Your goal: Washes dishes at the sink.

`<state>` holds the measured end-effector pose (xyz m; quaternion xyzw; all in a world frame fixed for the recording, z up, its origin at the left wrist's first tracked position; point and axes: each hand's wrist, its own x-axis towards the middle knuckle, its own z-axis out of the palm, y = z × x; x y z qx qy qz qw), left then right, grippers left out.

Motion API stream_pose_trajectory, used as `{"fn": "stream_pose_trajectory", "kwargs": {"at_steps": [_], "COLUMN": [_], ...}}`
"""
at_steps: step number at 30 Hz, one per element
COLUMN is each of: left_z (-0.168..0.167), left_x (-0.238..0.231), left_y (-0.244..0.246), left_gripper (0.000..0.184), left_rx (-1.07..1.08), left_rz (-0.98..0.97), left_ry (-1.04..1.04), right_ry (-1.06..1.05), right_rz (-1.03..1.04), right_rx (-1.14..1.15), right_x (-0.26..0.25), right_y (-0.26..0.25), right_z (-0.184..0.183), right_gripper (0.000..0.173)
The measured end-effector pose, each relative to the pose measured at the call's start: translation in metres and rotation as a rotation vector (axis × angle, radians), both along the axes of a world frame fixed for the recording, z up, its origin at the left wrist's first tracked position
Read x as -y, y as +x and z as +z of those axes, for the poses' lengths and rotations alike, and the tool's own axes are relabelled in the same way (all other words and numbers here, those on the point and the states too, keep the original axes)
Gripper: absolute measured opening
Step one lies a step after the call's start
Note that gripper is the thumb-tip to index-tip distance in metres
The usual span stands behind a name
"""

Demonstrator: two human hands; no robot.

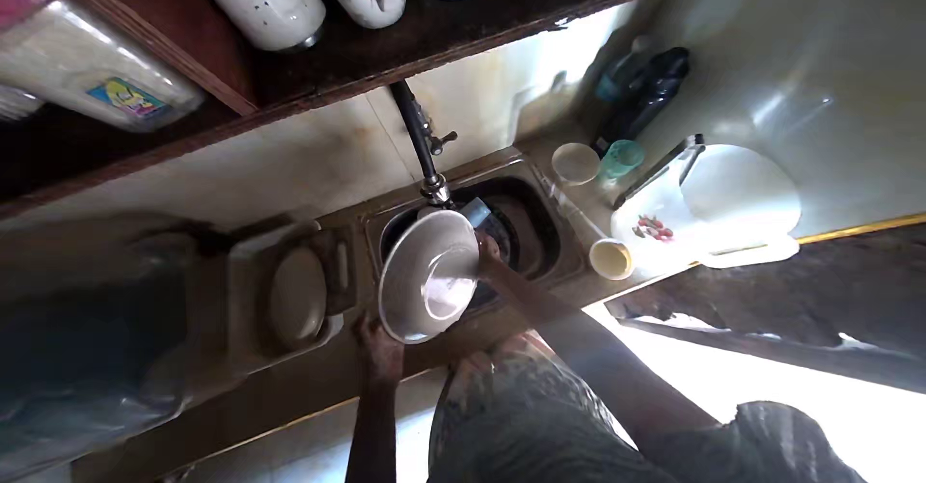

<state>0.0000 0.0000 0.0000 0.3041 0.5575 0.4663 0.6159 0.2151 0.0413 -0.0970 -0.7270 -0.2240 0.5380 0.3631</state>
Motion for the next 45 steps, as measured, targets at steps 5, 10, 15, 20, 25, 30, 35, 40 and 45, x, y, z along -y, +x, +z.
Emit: {"fn": "stream_pose_trajectory", "kwargs": {"at_steps": [5,10,15,20,25,30,35,40,45], "left_z": [0.026,0.01,0.009,0.008,0.003,0.027,0.003,0.007,0.013], "left_x": [-0.006,-0.011,-0.01,-0.008,-0.016,-0.004,-0.019,-0.018,-0.018], "left_y": [0.019,0.04,0.04,0.047,0.039,0.047,0.032,0.02,0.044], "left_gripper": [0.026,0.027,0.03,0.032,0.032,0.035,0.038,0.043,0.034], "left_rx": [-0.648,-0.693,-0.814,-0.678,-0.673,-0.774,-0.583,-0.542,-0.525], "left_rz": [-0.193,-0.17,-0.236,-0.117,-0.102,-0.133,-0.035,-0.002,-0.059], "left_ry": [0.251,0.187,0.173,0.081,0.129,0.029,0.095,0.008,0.047], "right_ry": [0.058,0.464,0.573,0.391,0.487,0.297,0.738,0.432,0.507], "right_rz": [0.451,0.38,0.509,0.467,0.509,0.538,0.595,0.522,0.559], "right_rx": [0.354,0.354,0.486,0.53,0.43,0.543,0.551,0.438,0.565], "right_x": [-0.014,0.011,0.007,0.0,0.024,-0.013,0.048,0.026,-0.002], "right_y": [0.008,-0.061,-0.056,-0.038,-0.073,-0.027,-0.079,-0.038,-0.061], "right_z": [0.031,0.085,0.063,0.066,0.065,0.065,0.075,0.04,0.073], "right_gripper": [0.038,0.034,0.04,0.04,0.048,0.044,0.043,0.047,0.044]}}
